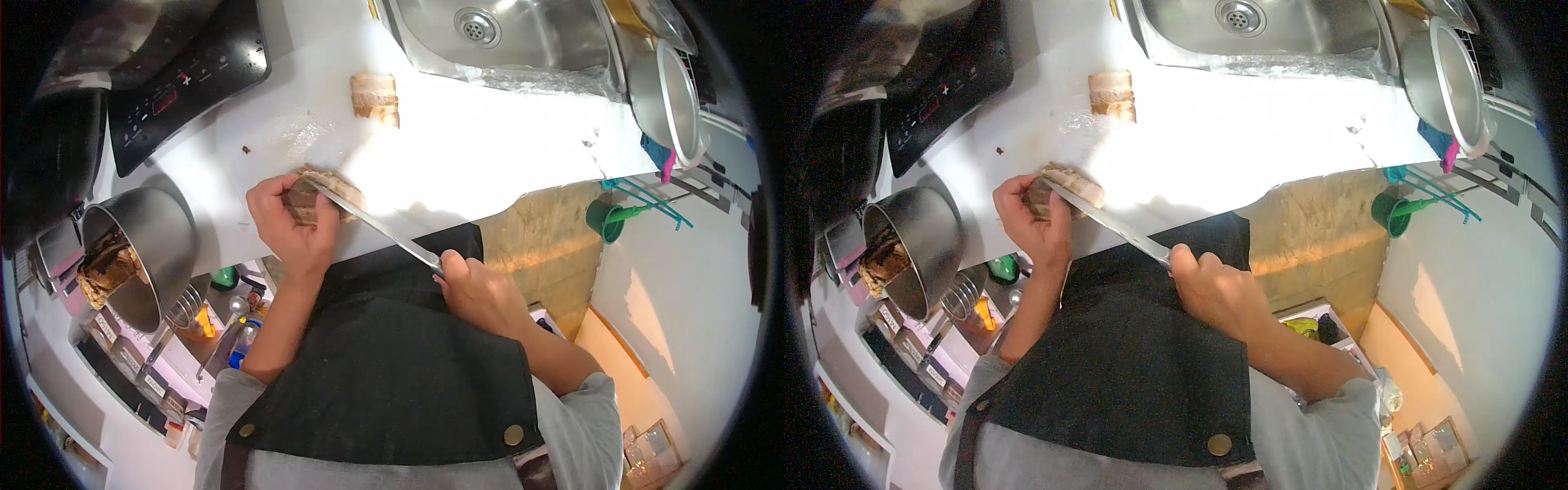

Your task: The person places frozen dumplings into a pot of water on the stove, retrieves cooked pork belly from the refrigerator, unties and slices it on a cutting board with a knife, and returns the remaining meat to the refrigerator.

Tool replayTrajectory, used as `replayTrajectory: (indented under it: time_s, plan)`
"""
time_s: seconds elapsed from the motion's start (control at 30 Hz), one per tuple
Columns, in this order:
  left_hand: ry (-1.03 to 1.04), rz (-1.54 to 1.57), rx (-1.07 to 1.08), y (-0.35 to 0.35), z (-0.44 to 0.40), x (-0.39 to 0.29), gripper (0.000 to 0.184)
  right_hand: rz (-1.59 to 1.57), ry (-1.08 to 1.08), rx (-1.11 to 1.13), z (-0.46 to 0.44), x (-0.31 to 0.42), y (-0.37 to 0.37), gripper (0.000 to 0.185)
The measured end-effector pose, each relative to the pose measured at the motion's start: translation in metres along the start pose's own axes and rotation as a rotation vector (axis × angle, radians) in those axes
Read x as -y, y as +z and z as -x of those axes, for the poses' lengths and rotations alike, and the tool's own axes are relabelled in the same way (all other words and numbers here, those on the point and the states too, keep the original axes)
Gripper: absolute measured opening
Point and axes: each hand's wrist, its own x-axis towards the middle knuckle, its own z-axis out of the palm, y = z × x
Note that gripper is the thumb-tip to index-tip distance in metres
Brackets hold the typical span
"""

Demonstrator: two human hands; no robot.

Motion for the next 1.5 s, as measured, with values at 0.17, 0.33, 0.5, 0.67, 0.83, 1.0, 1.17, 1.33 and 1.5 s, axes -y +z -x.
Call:
replayTrajectory:
  time_s: [0.17,0.33,0.5,0.67,0.83,1.0,1.17,1.33,1.5]
  plan:
    - [0.06,-0.035,-0.069,0.007,0.005,0.01,0.034,0.007,0.019,0.091,0.004,0.0,0.0,0.021]
    - [0.055,0.044,-0.092,0.01,0.005,0.012,0.035,-0.011,0.056,0.189,0.003,0.003,-0.008,0.024]
    - [0.056,0.039,-0.111,0.011,0.007,0.015,0.038,-0.062,0.074,0.263,-0.002,0.007,-0.013,0.023]
    - [0.022,0.099,-0.148,0.014,0.008,0.017,0.04,-0.077,0.051,0.28,-0.009,0.004,-0.009,0.024]
    - [0.041,0.039,-0.143,0.013,0.006,0.014,0.04,-0.07,0.025,0.226,-0.019,0.004,-0.003,0.022]
    - [0.06,0.01,-0.135,0.013,0.005,0.012,0.038,-0.049,-0.164,-0.011,-0.039,0.011,0.009,0.021]
    - [0.023,0.03,-0.09,0.012,0.009,0.012,0.035,-0.048,-0.172,-0.06,-0.041,0.006,0.021,0.023]
    - [0.053,0.045,-0.127,0.014,0.007,0.013,0.034,-0.009,-0.039,0.189,-0.018,-0.004,0.005,0.023]
    - [0.071,-0.007,-0.125,0.013,0.007,0.015,0.033,-0.09,-0.069,0.133,-0.051,0.011,0.015,0.022]
